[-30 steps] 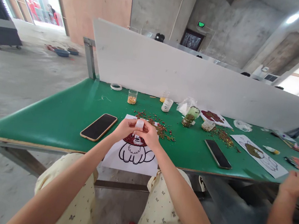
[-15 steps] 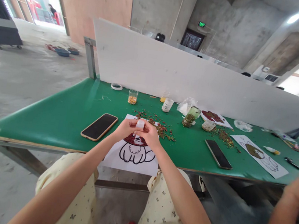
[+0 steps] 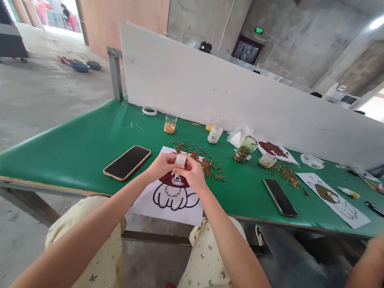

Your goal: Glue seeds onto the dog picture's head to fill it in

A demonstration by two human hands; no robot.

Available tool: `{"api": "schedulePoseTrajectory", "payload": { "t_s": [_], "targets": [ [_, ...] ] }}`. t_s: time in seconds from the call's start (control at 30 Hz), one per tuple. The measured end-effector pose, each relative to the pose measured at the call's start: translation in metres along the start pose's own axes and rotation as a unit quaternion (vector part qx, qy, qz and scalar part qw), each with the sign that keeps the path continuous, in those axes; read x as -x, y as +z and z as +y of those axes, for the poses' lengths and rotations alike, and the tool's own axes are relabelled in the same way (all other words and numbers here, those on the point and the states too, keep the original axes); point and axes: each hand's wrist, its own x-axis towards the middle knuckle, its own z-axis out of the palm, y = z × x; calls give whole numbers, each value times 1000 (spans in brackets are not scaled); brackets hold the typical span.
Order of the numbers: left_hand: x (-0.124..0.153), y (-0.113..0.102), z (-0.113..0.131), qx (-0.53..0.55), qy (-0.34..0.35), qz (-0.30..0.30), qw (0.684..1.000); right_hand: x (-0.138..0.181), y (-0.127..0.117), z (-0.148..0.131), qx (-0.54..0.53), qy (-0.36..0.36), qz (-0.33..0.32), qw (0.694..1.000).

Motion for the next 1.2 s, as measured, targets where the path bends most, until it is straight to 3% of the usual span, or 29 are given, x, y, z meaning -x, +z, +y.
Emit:
{"api": "schedulePoseTrajectory", "payload": {
  "t_s": [1.2],
  "targets": [
    [-5, 4, -11, 35, -3, 6, 999, -1, -4, 2, 3, 14, 7, 1000]
  ]
}}
